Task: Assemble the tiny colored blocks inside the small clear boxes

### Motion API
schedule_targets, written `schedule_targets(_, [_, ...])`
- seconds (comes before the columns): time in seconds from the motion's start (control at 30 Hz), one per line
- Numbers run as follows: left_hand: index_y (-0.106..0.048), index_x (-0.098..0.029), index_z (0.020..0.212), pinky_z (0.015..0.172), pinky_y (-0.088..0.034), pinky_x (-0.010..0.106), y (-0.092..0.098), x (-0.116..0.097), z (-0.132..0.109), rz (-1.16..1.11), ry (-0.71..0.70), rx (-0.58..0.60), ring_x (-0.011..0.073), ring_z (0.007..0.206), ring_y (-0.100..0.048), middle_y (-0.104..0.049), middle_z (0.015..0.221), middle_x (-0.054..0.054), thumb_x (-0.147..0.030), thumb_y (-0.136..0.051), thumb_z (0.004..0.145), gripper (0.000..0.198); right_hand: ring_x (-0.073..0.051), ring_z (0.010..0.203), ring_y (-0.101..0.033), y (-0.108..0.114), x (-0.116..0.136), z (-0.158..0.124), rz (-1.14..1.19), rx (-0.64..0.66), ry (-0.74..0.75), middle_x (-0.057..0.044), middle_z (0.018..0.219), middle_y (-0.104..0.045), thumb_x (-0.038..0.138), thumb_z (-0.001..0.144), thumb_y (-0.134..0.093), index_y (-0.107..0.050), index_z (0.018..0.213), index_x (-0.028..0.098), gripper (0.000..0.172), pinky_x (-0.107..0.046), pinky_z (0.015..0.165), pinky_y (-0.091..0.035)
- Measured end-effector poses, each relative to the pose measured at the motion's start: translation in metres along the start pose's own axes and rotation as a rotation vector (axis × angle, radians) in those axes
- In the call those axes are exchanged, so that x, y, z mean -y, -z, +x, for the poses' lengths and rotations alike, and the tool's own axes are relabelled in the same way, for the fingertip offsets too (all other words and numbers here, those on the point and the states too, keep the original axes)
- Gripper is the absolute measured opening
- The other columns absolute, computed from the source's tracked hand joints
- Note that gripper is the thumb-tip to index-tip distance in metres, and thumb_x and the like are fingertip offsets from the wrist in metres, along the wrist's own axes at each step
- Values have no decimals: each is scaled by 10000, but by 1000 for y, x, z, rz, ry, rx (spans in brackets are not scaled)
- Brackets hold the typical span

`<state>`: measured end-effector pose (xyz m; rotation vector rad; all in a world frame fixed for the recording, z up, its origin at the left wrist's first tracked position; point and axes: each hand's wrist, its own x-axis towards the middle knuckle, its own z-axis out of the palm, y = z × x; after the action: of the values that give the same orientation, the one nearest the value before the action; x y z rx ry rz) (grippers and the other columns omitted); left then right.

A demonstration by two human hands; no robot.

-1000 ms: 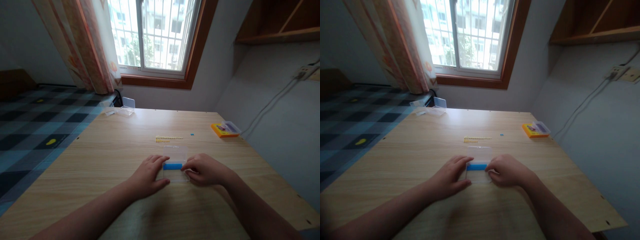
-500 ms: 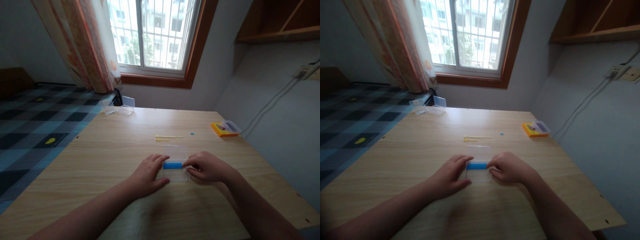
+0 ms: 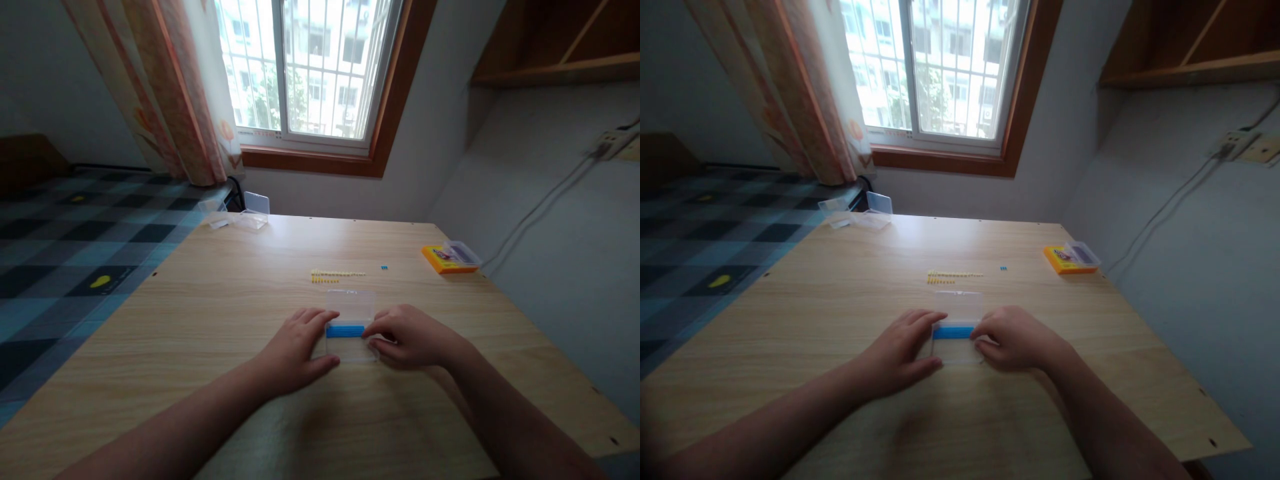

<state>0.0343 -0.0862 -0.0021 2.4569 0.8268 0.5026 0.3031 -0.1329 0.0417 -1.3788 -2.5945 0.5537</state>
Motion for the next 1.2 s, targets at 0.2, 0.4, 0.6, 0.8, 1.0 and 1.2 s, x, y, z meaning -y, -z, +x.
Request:
schedule_targets(0.2, [-475, -271, 1429, 1108, -416, 525, -1, 0, -1, -1, 7, -5, 323, 1290, -516, -576, 1402, 103, -369, -731, 825, 663, -167, 750, -658, -1, -1, 0, -1, -4, 5, -45, 893, -765, 194, 881, -570, -784, 1049, 227, 274, -268, 677, -404])
schedule_targets(0.4, [-478, -263, 1427, 1112, -417, 522, 0, 0, -1, -5, 5, -1, 317, 1284, -517, -578, 1396, 104, -354, -740, 823, 665, -160, 725, -639, 2, -4, -2, -19, -18, -8, -45, 868, -751, 219, 899, -573, -782, 1075, 227, 273, -263, 658, -389])
schedule_targets(0.6, [-483, -253, 1431, 1120, -413, 510, 0, 0, -1, -3, 14, 2, 318, 1298, -508, -570, 1410, 105, -355, -749, 818, 676, -154, 729, -637, 2, -2, -1, -63, -19, -26, -34, 855, -746, 215, 916, -559, -782, 988, 229, 235, -266, 653, -370])
schedule_targets(0.8, [-480, -255, 1428, 1119, -410, 518, 1, -1, -1, 1, 13, 3, 319, 1292, -510, -573, 1406, 103, -356, -740, 825, 664, -149, 712, -624, -1, 3, 1, -123, -11, -45, -36, 814, -735, 221, 930, -542, -753, 859, 203, 223, -265, 629, -337])
schedule_targets(1.0, [-478, -246, 1428, 1119, -411, 513, -1, 1, -1, -3, 4, 3, 316, 1289, -509, -572, 1402, 103, -362, -751, 820, 676, -143, 704, -622, 0, 3, 1, -140, -16, -48, -31, 824, -738, 218, 937, -537, -755, 882, 207, 225, -266, 620, -317])
schedule_targets(1.2, [-481, -247, 1426, 1116, -415, 511, -1, 1, -1, 3, 7, 0, 314, 1286, -512, -576, 1398, 98, -351, -759, 812, 682, -149, 714, -635, -1, 4, 2, -167, -36, -62, -37, 853, -752, 212, 949, -533, -766, 920, 209, 235, -278, 623, -316])
